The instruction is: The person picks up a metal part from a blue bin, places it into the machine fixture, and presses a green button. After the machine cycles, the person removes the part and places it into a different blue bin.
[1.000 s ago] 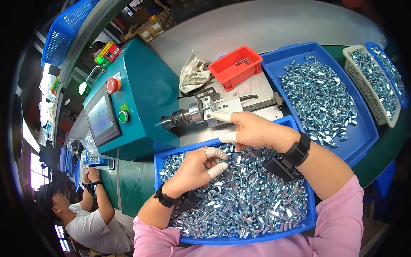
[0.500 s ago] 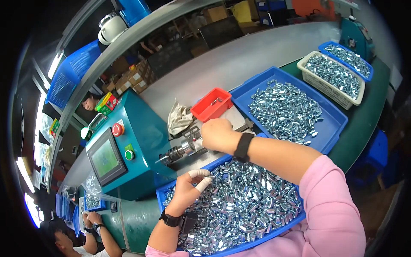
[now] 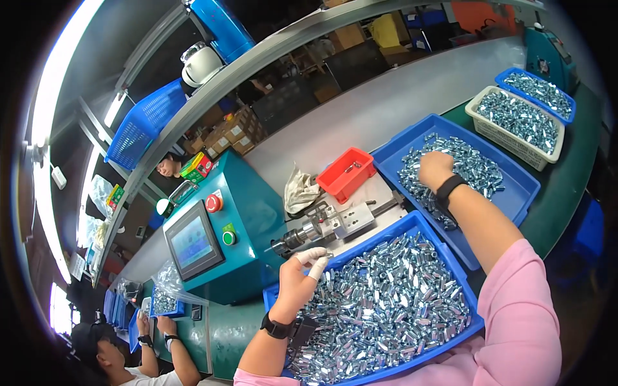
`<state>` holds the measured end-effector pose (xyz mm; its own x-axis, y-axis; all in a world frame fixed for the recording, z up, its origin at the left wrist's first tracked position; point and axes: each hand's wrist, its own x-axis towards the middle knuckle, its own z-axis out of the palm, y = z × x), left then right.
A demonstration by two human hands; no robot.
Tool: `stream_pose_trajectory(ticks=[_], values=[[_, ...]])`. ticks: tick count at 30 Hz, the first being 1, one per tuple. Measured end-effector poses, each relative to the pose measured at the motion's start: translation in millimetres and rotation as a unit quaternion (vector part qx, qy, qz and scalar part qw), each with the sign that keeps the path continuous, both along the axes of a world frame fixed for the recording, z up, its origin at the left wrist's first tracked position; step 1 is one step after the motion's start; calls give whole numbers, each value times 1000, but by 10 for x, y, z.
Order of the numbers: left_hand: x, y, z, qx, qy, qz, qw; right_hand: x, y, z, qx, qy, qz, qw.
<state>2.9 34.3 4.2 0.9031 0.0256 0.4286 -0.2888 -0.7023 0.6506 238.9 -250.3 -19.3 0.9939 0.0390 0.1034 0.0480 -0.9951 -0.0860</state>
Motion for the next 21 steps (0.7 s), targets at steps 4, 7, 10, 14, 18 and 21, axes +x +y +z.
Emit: stream_pose_trajectory(ticks=[4,7,10,14,18,21], values=[[246,-84,183,148,-82,34,985,-195,90,160,-13,-42,24,999],[527,-101,155,209,-89,61,972,-484,550,422,118,-116,134,977],[754,-110,80,229,-79,79,967,-716,820,443,277,-70,208,935],[805,-119,83,263,-21,93,960,-775,894,148,347,-44,287,892],[933,-42,245,292,48,66,953,-633,820,100,418,20,275,866],[1024,77,308,158,176,52,970,-649,919,82,439,7,303,846]])
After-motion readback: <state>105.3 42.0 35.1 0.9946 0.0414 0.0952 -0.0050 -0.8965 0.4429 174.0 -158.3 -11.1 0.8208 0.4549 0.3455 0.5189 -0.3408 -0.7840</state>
